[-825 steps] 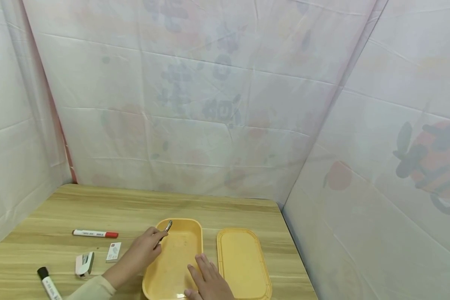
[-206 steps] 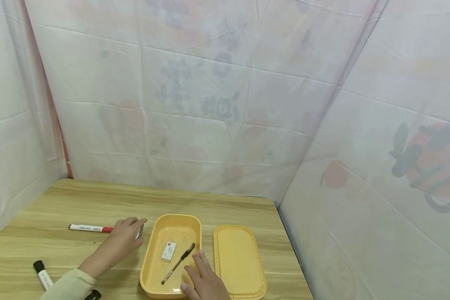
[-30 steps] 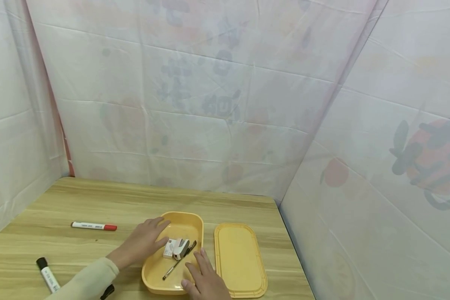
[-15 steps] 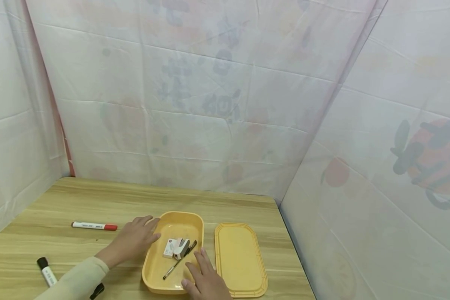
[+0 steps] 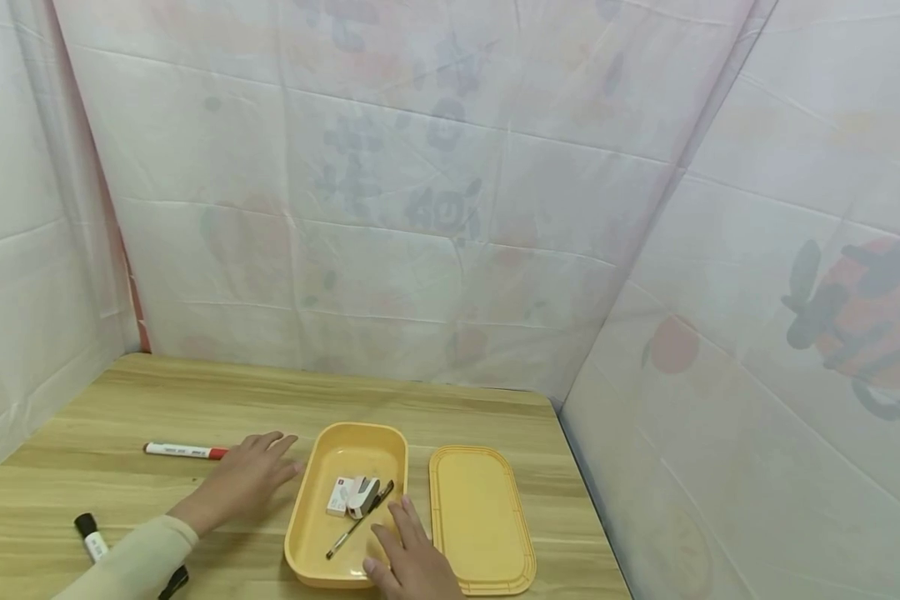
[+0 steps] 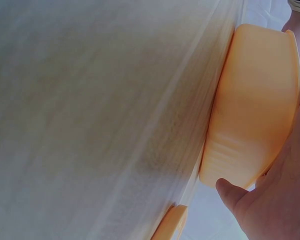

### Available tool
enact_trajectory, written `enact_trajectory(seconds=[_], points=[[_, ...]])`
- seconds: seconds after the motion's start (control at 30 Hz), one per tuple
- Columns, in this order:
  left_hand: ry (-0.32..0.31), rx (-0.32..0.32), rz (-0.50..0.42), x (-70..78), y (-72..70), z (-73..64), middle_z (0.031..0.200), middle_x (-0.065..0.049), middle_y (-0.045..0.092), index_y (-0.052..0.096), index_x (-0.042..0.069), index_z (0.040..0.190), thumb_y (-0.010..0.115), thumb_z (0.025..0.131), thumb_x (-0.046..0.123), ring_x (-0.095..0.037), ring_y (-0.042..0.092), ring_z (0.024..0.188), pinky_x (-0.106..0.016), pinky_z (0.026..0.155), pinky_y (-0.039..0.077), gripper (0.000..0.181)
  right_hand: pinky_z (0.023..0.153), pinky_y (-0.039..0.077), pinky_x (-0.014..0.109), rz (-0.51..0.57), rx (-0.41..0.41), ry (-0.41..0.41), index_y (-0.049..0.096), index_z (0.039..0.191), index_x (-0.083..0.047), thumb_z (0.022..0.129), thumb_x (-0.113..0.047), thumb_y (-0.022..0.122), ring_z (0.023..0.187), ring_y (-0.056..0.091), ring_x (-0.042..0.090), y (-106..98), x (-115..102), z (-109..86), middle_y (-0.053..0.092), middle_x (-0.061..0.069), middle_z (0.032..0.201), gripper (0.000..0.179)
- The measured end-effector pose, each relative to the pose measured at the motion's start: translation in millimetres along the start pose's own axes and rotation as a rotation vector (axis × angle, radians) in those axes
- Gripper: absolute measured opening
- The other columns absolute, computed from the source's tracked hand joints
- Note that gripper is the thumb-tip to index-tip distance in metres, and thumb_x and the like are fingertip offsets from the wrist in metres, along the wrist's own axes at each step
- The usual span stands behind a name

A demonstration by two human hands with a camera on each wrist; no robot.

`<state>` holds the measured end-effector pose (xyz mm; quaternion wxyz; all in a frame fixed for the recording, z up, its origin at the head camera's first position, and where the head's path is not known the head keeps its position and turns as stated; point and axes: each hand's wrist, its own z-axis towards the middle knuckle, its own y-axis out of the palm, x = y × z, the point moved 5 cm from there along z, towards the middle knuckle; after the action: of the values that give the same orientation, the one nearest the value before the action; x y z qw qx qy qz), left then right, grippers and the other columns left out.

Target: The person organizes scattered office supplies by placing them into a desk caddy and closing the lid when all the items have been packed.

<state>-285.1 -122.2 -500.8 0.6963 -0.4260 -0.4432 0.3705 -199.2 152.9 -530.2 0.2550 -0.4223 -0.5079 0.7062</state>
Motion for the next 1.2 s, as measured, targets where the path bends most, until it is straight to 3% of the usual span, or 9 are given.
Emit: enact_trajectory(seconds=[0.2, 0.47, 0.7, 1.07, 1.2], points=[[-0.008, -0.007, -0.020, -8.3, -0.3, -2.4, 0.134, -0.021, 0.052, 0.052, 0.007, 0.137, 0.046, 0.097, 0.050, -0.043, 0.046, 0.123, -0.065, 0.098, 0.034, 0.059, 0.087, 0.049, 0.056, -0.004, 0.002, -0.002, 0.050, 0.138, -0.021, 0.101, -0.048, 0.033, 0.145, 0.015, 0.032, 0.1, 0.3, 0.8, 0.030, 0.009, 0.154, 0.049], [0.030, 0.043, 0.027, -27.4, -5.1, -9.6, 0.128, -0.024, 0.055, 0.053, 0.003, 0.133, 0.057, 0.095, 0.036, -0.046, 0.050, 0.115, -0.063, 0.091, 0.041, 0.050, 0.081, 0.050, 0.057, 0.027, 0.000, 0.001, 0.050, 0.138, -0.021, 0.101, -0.047, 0.034, 0.145, 0.016, 0.032, -1.2, -2.0, 0.2, 0.029, 0.009, 0.154, 0.048], [-0.025, -0.003, -0.032, -50.0, -5.7, -13.1, 0.131, -0.029, 0.050, 0.050, 0.001, 0.135, 0.058, 0.094, 0.034, -0.050, 0.045, 0.118, -0.065, 0.093, 0.037, 0.053, 0.085, 0.049, 0.058, 0.034, -0.011, 0.019, 0.050, 0.139, -0.021, 0.101, -0.048, 0.033, 0.145, 0.014, 0.032, 0.3, -1.2, -0.1, 0.028, 0.008, 0.155, 0.050], [0.013, 0.031, 0.067, -63.4, -15.5, -14.4, 0.124, -0.028, 0.055, 0.057, 0.001, 0.127, 0.065, 0.090, 0.028, -0.049, 0.051, 0.110, -0.064, 0.084, 0.043, 0.047, 0.080, 0.051, 0.056, 0.029, -0.006, 0.007, 0.050, 0.139, -0.022, 0.101, -0.047, 0.034, 0.145, 0.016, 0.033, 0.8, -0.3, 0.0, 0.028, 0.008, 0.155, 0.048], [0.021, 0.031, 0.103, -69.3, -17.6, -14.2, 0.121, -0.028, 0.057, 0.059, 0.002, 0.125, 0.068, 0.088, 0.026, -0.049, 0.052, 0.107, -0.064, 0.081, 0.044, 0.045, 0.084, 0.050, 0.056, 0.032, -0.010, 0.016, 0.049, 0.139, -0.023, 0.101, -0.048, 0.033, 0.145, 0.014, 0.032, 1.7, 0.7, 0.0, 0.027, 0.006, 0.156, 0.049]])
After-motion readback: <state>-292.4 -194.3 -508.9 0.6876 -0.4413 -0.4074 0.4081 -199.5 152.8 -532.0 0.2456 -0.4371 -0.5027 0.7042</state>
